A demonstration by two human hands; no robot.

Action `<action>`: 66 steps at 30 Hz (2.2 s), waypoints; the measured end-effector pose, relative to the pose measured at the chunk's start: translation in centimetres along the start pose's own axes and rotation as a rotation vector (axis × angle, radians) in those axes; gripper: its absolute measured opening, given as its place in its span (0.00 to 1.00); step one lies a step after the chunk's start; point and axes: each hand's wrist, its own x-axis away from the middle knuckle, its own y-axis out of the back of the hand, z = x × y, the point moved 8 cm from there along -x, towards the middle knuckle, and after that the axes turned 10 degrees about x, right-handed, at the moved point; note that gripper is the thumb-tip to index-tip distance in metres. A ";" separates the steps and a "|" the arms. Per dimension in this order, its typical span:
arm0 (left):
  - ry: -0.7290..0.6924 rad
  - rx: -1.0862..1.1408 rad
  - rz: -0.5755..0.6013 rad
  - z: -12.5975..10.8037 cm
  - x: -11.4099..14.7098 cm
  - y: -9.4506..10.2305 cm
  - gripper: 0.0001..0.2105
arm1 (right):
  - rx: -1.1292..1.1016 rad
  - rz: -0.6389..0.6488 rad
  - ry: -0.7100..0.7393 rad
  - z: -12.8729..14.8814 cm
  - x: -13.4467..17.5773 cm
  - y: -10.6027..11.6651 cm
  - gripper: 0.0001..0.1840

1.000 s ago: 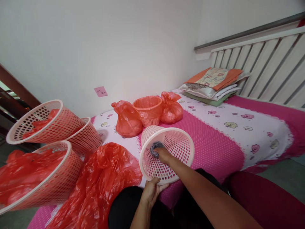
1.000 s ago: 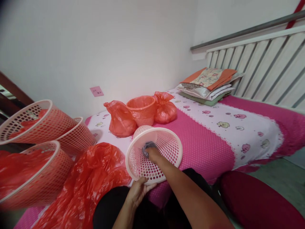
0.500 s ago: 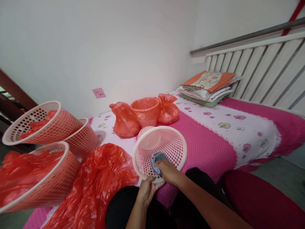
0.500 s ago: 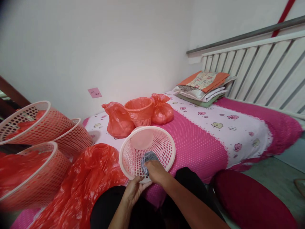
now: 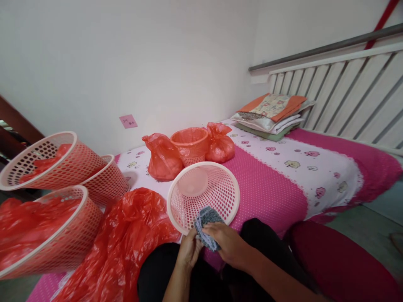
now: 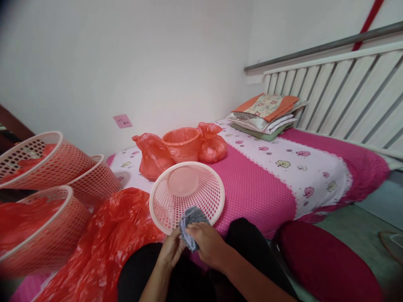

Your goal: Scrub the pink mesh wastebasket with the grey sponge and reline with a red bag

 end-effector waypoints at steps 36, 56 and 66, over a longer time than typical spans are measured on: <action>-0.158 -0.023 -0.056 -1.5 -0.1 2.8 0.13 | -0.439 -0.526 -0.863 -14.7 11.1 9.0 0.25; 0.019 -0.023 -0.065 -1.0 1.6 -0.3 0.10 | -0.745 -0.300 -0.936 -11.3 12.6 9.2 0.25; 0.183 0.115 0.126 1.3 1.2 -1.4 0.08 | -0.905 -0.020 -0.705 -5.9 6.4 10.2 0.27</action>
